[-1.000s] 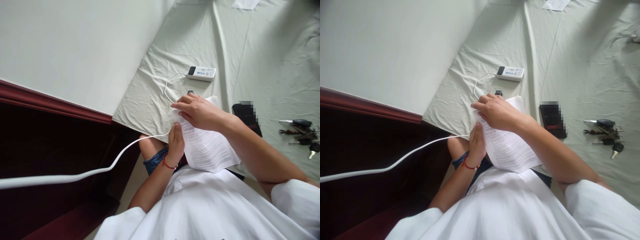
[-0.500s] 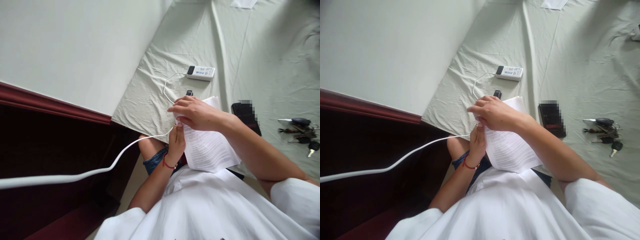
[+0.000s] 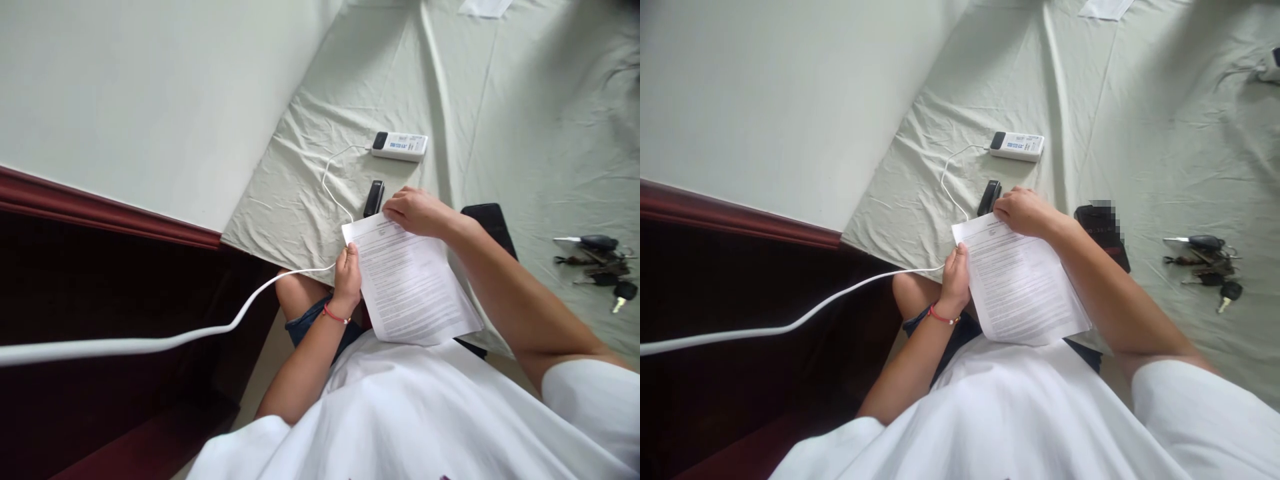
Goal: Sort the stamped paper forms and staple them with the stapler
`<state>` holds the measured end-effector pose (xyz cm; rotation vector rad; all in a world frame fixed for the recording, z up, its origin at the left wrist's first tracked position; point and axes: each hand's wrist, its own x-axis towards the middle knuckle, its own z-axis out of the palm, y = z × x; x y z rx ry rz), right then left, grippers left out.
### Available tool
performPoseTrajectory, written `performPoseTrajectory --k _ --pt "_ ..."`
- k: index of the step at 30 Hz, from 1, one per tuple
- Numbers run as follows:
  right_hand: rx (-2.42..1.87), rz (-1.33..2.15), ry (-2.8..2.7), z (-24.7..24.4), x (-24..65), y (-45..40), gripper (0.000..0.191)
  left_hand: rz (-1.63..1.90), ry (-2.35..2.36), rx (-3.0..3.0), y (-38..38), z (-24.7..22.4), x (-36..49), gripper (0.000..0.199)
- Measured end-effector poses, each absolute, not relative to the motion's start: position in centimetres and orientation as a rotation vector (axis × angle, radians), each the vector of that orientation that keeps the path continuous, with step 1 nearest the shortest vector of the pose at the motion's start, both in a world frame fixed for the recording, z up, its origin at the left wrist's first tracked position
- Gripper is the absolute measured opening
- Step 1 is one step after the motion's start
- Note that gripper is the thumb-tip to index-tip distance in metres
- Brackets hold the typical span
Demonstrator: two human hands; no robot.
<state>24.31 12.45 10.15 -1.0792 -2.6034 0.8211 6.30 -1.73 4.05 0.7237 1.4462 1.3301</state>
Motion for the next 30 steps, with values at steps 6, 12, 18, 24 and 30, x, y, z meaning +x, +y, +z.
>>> performPoseTrajectory --k 6,12,18,24,30 --pt "-1.209 0.893 -2.600 7.8 24.3 13.3 0.034 1.279 1.497 0.593 -0.9 2.3 6.4 0.033" --pt "-1.419 0.863 -2.654 6.5 23.7 13.9 0.036 1.226 1.626 0.585 0.2 1.9 6.3 0.008" --pt "-1.491 0.840 -2.706 6.3 23.2 14.8 0.038 1.135 1.719 0.639 1.2 2.2 6.0 0.020" --pt "-1.511 0.857 -2.773 6.2 22.8 15.4 0.036 1.046 1.753 0.642 1.8 2.5 5.6 0.023" --pt "-1.653 0.901 -2.739 6.3 22.4 15.6 0.030 0.981 1.763 0.658 2.2 2.6 5.3 0.024"
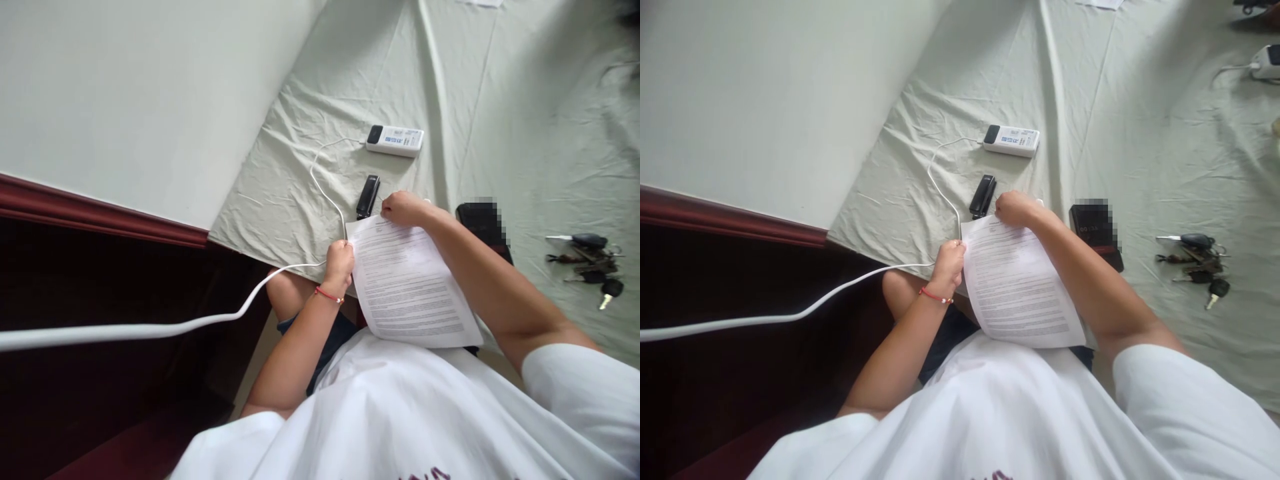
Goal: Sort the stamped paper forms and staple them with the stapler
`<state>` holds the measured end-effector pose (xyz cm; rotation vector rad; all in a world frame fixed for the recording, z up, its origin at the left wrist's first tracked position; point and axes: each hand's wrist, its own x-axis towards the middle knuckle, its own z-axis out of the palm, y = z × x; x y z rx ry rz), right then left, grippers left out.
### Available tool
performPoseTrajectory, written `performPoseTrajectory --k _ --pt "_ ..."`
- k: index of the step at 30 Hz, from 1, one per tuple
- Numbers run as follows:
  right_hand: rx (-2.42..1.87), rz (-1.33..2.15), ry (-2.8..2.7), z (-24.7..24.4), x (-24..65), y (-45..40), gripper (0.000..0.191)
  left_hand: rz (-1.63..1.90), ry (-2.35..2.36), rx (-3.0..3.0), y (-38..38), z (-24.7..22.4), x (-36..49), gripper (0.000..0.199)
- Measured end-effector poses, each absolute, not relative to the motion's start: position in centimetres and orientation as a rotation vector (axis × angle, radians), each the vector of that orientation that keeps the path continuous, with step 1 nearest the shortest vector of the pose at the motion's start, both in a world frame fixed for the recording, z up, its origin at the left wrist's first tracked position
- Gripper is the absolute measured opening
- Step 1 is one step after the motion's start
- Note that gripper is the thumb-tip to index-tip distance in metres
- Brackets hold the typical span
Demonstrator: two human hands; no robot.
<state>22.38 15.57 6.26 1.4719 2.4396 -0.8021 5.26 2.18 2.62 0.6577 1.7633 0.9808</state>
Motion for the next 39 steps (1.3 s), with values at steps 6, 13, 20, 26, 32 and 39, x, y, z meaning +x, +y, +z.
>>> performPoseTrajectory --k 6,13,20,26,32,39 --pt "1.523 -0.807 2.372 7.0 22.3 16.1 0.027 0.946 1.788 0.717 2.7 3.2 5.4 0.032" --pt "1.521 -0.827 2.355 7.7 22.6 16.3 0.027 0.966 1.783 0.789 0.4 3.9 6.3 0.037" --pt "1.554 -0.779 2.314 8.0 22.2 16.0 0.027 1.031 1.819 0.789 -0.9 2.7 6.9 0.037" --pt "1.891 -0.792 2.414 7.6 21.6 16.1 0.042 0.993 1.790 0.778 0.1 2.4 6.2 0.034" --pt "1.987 -0.965 2.450 7.2 18.4 16.4 0.067 0.969 1.776 0.819 0.2 2.6 5.9 0.034" --pt "1.788 -0.859 2.457 7.1 16.9 16.5 0.084 0.963 1.851 1.060 0.0 3.2 5.5 0.035"
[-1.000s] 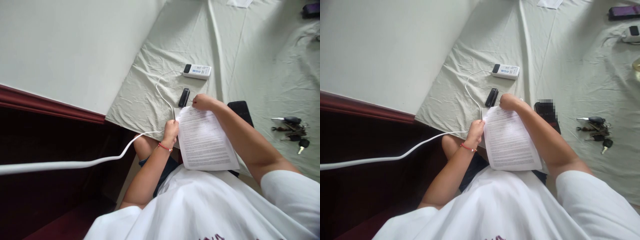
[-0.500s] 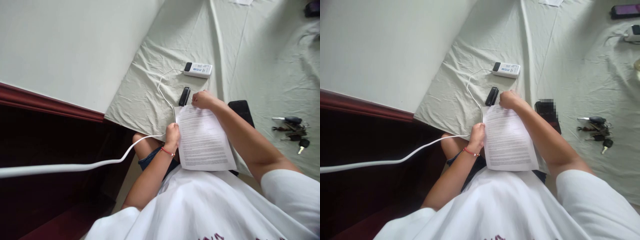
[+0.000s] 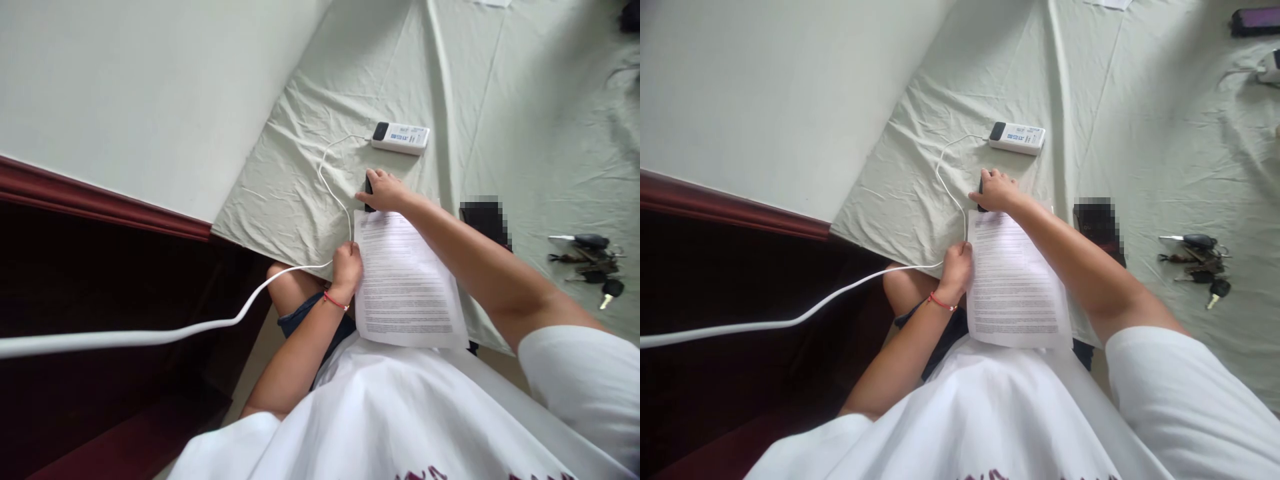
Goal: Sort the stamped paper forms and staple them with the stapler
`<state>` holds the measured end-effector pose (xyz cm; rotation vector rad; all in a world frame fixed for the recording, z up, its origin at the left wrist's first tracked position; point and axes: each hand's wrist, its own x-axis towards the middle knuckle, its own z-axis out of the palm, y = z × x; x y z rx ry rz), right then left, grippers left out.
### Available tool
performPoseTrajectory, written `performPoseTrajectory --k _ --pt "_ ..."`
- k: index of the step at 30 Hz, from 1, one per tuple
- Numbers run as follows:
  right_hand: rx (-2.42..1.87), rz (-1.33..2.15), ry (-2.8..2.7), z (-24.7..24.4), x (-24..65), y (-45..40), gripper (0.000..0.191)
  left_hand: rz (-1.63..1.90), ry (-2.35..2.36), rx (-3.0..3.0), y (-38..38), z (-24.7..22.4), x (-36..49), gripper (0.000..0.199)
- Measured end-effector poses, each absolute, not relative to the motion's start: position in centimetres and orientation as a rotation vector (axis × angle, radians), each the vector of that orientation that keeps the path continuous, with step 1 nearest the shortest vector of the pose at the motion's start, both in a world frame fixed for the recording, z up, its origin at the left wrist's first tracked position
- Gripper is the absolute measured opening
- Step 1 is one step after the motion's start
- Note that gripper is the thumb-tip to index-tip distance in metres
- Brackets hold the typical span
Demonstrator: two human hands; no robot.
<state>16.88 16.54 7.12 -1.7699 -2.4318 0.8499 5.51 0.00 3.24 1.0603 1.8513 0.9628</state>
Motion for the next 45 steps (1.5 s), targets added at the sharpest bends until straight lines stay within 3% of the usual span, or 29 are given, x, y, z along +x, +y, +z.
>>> performPoseTrajectory --k 12,20,45 --pt "-1.771 0.933 -2.444 7.6 17.7 17.0 0.073 0.868 1.834 1.047 -0.9 3.7 5.6 0.038" --pt "-1.782 0.952 -2.403 7.3 18.1 16.5 0.083 0.881 1.794 0.991 -0.6 3.1 5.7 0.035" --pt "-1.780 0.797 -2.232 6.9 14.5 17.0 0.075 0.878 1.888 1.209 -0.9 2.7 6.4 0.038"
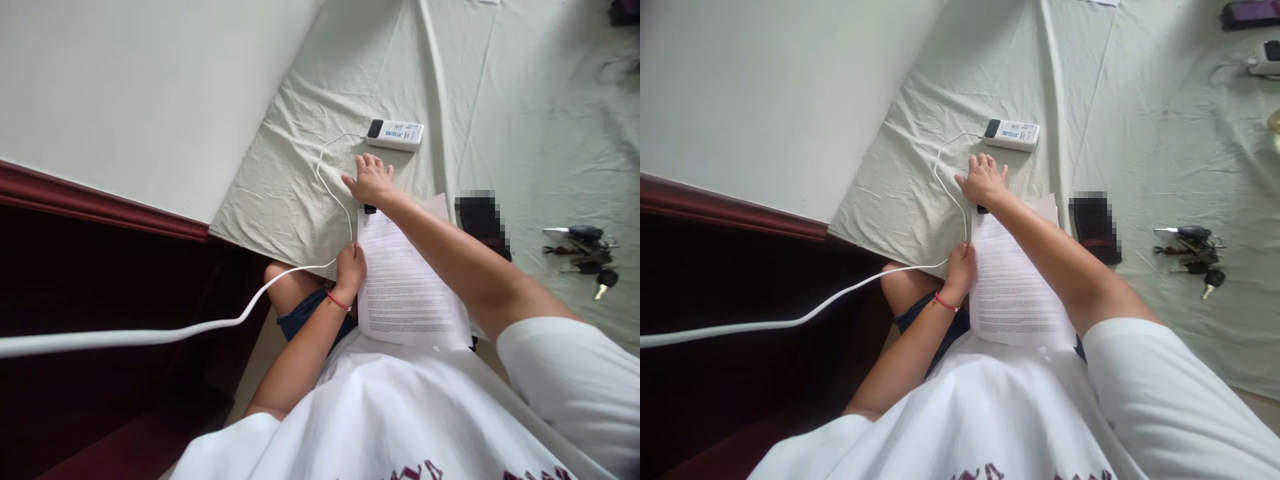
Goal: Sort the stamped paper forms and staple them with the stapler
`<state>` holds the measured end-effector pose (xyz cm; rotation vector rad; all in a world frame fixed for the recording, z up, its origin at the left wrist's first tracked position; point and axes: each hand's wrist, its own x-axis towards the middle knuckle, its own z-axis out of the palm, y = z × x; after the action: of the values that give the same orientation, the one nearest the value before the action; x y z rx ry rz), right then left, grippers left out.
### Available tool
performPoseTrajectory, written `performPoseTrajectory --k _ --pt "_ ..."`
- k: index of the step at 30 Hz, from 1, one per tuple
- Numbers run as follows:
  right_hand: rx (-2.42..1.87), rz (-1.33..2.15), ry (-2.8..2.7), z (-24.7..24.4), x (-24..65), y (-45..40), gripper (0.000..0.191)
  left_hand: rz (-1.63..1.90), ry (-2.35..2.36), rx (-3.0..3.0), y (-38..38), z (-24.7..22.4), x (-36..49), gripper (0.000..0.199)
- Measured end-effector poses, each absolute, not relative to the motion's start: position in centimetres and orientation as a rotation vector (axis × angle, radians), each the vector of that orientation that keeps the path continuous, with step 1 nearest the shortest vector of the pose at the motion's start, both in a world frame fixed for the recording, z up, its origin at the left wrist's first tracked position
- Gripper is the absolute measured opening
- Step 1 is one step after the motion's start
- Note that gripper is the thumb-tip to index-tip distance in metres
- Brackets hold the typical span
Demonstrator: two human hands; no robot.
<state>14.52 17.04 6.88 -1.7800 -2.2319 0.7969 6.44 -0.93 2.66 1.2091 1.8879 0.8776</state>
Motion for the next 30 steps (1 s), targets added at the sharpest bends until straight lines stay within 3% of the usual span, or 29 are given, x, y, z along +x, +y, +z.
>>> performPoseTrajectory --k 14,21,30 --pt "-1.672 0.637 -2.279 3.7 14.6 16.3 0.050 0.911 1.732 0.973 -1.8 2.3 6.0 0.026" --pt "-1.674 0.634 -2.300 3.2 14.7 16.5 0.045 0.771 1.288 0.499 -4.7 4.9 6.2 0.065" --pt "-1.685 0.702 -2.290 3.9 14.3 16.8 0.046 0.689 1.208 0.432 -5.9 4.3 6.3 0.061"
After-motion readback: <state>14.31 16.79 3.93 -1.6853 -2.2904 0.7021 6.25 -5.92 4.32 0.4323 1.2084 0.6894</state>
